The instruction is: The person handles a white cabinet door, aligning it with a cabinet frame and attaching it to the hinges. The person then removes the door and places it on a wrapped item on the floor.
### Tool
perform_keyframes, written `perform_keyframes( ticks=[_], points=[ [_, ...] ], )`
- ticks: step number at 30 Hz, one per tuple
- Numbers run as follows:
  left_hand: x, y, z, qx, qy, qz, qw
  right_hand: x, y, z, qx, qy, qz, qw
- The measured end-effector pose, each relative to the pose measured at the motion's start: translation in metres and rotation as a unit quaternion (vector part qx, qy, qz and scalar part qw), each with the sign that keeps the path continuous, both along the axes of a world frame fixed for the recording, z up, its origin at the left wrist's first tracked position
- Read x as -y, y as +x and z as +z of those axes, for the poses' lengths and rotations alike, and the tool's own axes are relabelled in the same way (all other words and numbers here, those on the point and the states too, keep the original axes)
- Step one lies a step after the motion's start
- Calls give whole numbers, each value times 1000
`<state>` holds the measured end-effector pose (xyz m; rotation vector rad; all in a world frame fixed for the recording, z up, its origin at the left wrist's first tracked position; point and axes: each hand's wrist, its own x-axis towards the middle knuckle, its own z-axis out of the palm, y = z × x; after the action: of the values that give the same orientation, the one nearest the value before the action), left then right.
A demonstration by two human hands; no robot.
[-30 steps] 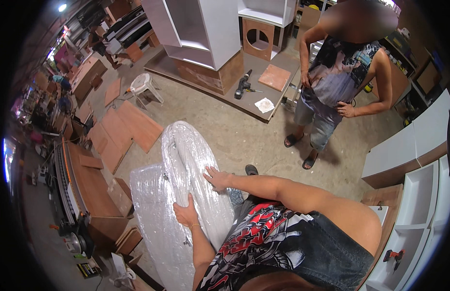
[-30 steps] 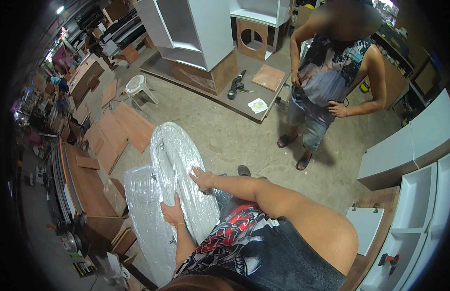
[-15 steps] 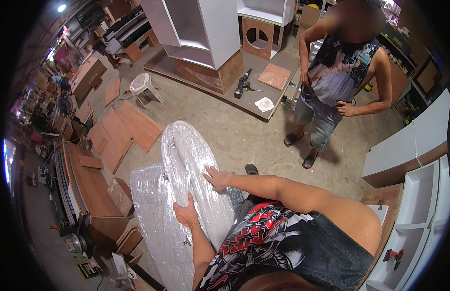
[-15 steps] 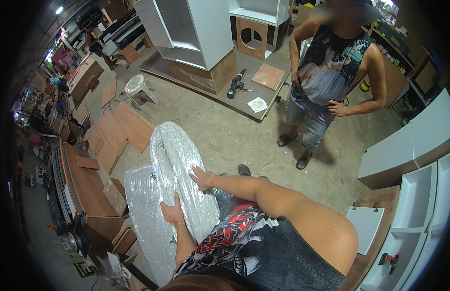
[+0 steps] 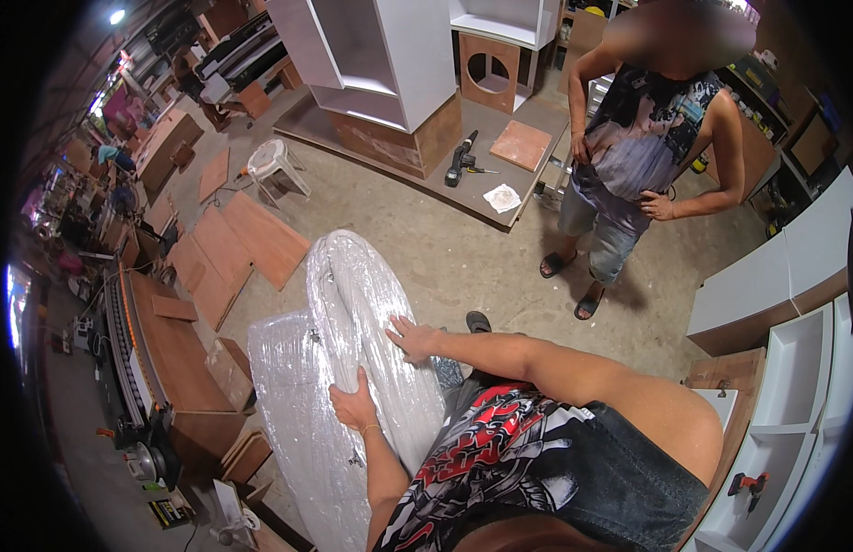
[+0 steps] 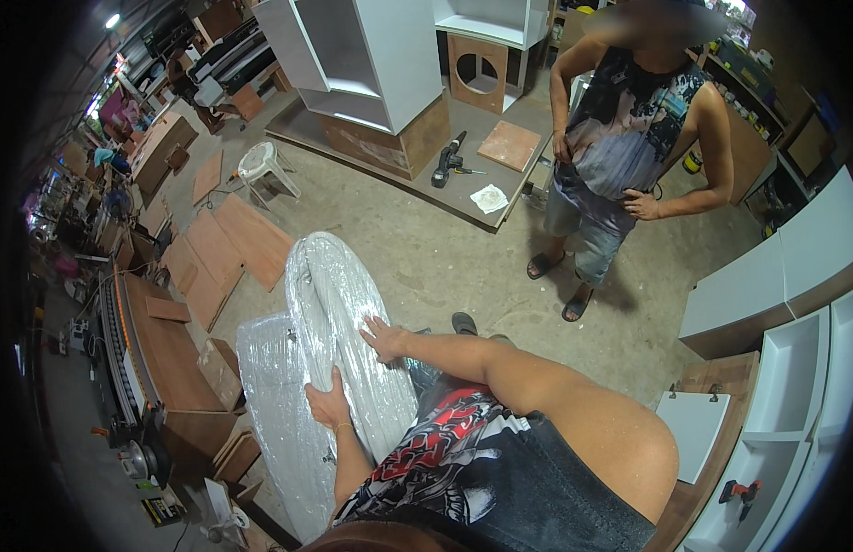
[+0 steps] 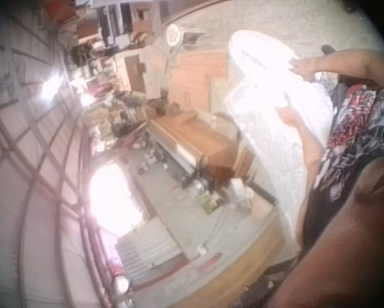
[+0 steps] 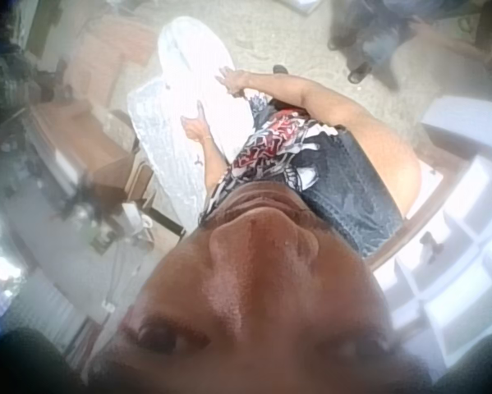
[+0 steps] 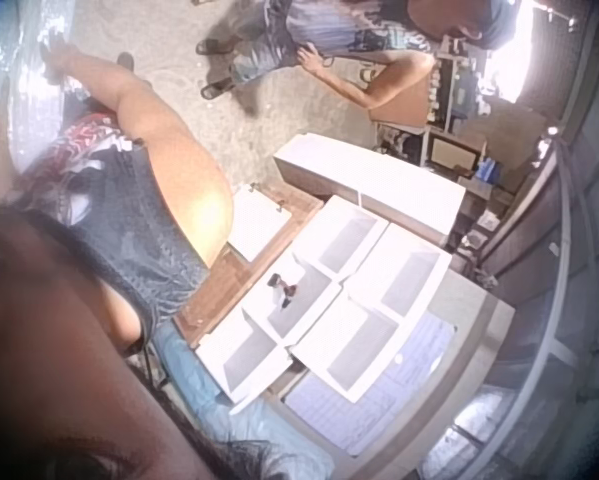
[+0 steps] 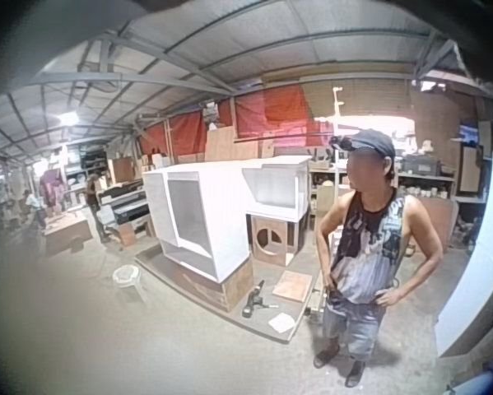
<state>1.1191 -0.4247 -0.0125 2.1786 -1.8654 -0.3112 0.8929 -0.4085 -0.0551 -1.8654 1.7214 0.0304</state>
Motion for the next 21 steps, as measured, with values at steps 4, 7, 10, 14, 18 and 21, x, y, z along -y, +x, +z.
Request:
perform_keyframes(
  ticks=[4,7,10,14,18,21],
  points=[
    [1,3,-6,3,-9,-1,1000,-1,0,0,2,-4,0,1000],
    [1,3,-10,5,-13,-2,1000,-2,0,-1,-1,-3,0,1000],
    [2,3,-12,7,-15,-2,1000,-1,0,0,0,-3,-1,1000],
    [4,5,-19,12,-28,-2,1000,0,-1,-1,-2,-8,3,1000],
    [5,7,-21,14,-22,0,1000,-1,0,-1,-2,-10,6,1000],
    [5,7,-21,13,-21,0,1000,0,1,-2,-5,-12,7,1000]
  ],
)
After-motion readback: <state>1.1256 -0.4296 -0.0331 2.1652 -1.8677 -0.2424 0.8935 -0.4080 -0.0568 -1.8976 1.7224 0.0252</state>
